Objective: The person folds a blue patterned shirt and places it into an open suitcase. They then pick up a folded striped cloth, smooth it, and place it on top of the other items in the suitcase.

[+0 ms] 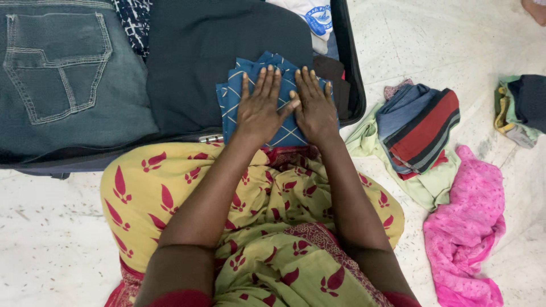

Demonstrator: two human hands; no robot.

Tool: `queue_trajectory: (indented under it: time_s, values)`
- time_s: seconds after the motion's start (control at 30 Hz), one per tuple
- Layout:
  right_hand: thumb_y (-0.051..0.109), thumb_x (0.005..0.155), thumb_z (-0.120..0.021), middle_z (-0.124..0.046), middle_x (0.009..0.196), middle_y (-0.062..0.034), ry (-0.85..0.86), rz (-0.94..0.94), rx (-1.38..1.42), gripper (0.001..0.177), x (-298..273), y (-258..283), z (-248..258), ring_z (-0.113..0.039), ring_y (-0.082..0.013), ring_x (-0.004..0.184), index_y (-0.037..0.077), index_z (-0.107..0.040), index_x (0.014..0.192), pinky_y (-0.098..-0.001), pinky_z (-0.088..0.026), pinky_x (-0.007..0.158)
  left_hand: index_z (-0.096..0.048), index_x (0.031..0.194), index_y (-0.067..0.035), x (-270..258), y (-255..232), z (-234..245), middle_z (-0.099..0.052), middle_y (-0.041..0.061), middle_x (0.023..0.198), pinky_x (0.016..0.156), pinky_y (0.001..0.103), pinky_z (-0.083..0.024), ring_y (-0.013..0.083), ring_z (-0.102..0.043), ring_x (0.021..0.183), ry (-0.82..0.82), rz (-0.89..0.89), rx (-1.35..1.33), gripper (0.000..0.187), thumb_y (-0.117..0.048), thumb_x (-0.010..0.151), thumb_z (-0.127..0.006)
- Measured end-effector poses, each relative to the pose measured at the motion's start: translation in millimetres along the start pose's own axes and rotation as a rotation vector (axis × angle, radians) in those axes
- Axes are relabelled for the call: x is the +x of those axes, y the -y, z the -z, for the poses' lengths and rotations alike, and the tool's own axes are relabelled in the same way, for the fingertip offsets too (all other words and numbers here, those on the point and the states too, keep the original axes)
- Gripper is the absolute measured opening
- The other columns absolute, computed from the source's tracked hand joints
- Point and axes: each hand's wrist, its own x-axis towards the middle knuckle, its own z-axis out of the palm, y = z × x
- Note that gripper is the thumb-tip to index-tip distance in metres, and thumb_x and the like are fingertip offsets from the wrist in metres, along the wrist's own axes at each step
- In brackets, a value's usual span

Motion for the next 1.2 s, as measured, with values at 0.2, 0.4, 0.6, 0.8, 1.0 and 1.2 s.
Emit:
queue_trajectory:
  time_s: [0.2,0.4,0.6,0.8,1.0,1.2]
  values:
    - [0.046,0.110,-0.029,-0.029,0.167,-0.0183,0.009,-0.115,0.003,0.066,0.6,-19.9,1.2,-0.021,-0.0316,0.156,0.004,-0.029,0.160,-0.0527,-0.011,0.125,-0.010,0.162,-0.010,0.5,12.2,19.8,-0.007,0.008,0.171,0.122,0.057,0.012,0.0200,-0.001,0.157,0.014,0.125,0.149,0.088,-0.070,0.098,-0.008]
    - [0.044,0.112,-0.029,-0.028,0.167,-0.0206,-0.001,-0.256,-0.082,0.064,-20.4,-26.3,13.9,-0.020,-0.0340,0.158,0.001,-0.028,0.160,-0.0515,-0.010,0.128,-0.009,0.161,-0.008,-9.1,24.7,34.3,-0.006,0.009,0.172,0.121,0.061,0.013,0.0240,0.003,0.158,-0.169,0.251,0.081,0.085,-0.066,0.099,-0.011]
    - [0.034,0.114,-0.031,-0.023,0.169,-0.0251,-0.172,-0.054,0.159,0.063,-60.6,11.8,9.6,-0.019,-0.0404,0.160,-0.005,-0.025,0.162,-0.0525,-0.011,0.130,-0.009,0.162,0.000,-20.4,-10.2,21.7,-0.005,0.023,0.171,0.121,0.054,0.010,0.0326,0.005,0.156,-0.159,-0.025,-0.084,0.097,-0.074,0.100,-0.020]
    - [0.033,0.107,-0.045,-0.031,0.166,-0.0213,-0.166,0.157,-0.013,0.063,-53.4,22.5,-11.8,-0.028,-0.0369,0.156,-0.002,-0.035,0.157,-0.0513,-0.019,0.127,-0.012,0.164,-0.005,-22.6,-34.1,-10.6,-0.008,0.015,0.171,0.125,0.056,0.008,0.0285,0.001,0.159,-0.035,-0.127,-0.075,0.096,-0.074,0.098,-0.019]
    - [0.026,0.112,-0.042,-0.035,0.168,-0.0185,-0.166,0.080,0.047,0.055,-46.8,14.5,-13.3,-0.031,-0.0322,0.158,0.000,-0.037,0.160,-0.0477,-0.024,0.129,-0.015,0.164,-0.008,-10.6,-23.8,-14.8,-0.014,0.015,0.172,0.127,0.054,0.002,0.0291,-0.005,0.159,-0.064,-0.068,-0.038,0.096,-0.077,0.098,-0.019]
    - [0.028,0.112,-0.036,-0.037,0.167,-0.0201,-0.192,0.044,-0.017,0.056,-45.9,7.1,-14.4,-0.032,-0.0331,0.157,-0.001,-0.035,0.160,-0.0491,-0.023,0.129,-0.015,0.166,-0.013,-11.9,-19.7,-11.6,-0.014,0.014,0.173,0.128,0.055,0.000,0.0279,-0.009,0.160,-0.092,-0.037,0.027,0.094,-0.078,0.098,-0.013]
